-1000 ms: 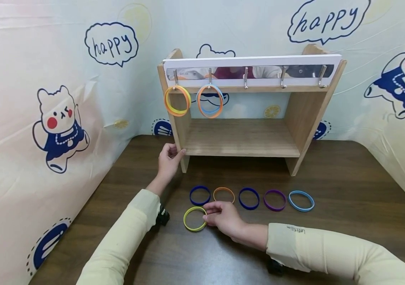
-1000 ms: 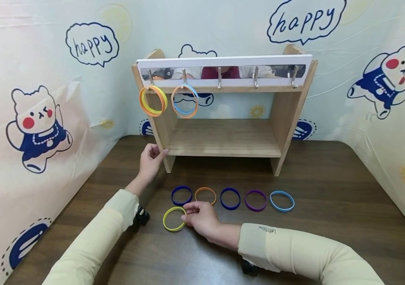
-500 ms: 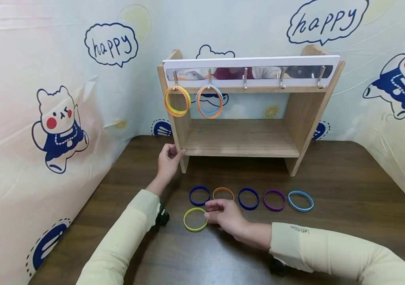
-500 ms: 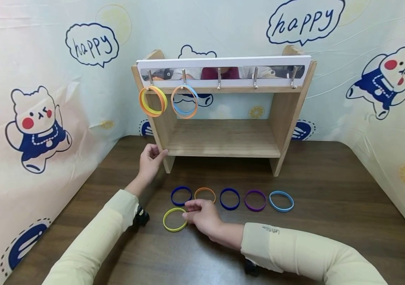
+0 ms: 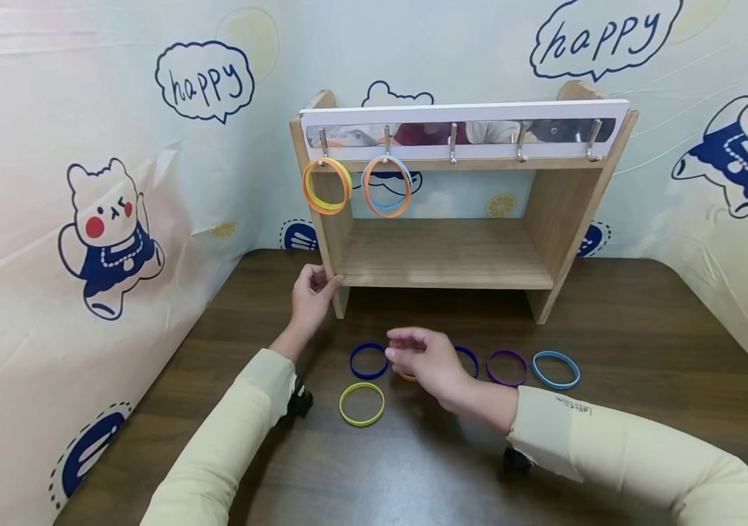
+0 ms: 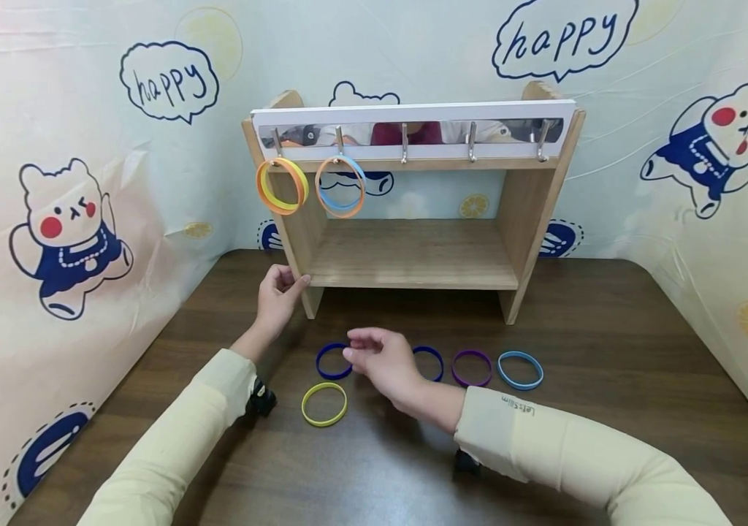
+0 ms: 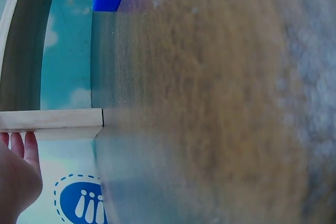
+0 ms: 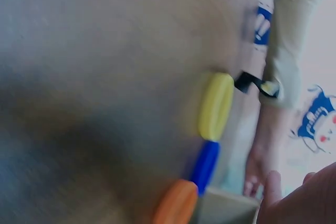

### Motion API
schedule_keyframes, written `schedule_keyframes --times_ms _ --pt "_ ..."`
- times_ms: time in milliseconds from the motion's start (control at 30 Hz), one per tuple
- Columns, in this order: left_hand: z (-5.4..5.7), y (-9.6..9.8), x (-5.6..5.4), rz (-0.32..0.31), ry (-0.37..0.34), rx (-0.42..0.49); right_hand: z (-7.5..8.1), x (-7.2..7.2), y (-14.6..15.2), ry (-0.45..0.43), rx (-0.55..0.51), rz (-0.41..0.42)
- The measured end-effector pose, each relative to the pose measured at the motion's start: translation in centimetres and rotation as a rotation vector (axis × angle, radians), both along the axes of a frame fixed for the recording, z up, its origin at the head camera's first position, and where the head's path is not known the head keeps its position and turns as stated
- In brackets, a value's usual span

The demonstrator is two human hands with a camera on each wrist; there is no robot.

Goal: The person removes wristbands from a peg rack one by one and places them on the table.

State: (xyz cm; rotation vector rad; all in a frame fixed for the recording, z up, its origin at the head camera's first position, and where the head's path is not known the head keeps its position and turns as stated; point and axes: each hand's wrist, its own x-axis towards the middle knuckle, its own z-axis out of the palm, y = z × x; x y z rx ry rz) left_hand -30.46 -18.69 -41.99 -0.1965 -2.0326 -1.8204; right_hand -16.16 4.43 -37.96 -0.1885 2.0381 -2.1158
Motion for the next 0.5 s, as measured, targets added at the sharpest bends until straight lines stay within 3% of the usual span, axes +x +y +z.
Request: schedule_keyframes --times_ms 500 --pt "0.0 -0.1 0.0 -0.001 0.004 -0.003 6.9 -4.0 1.5 0.161 -0.242 -0.055"
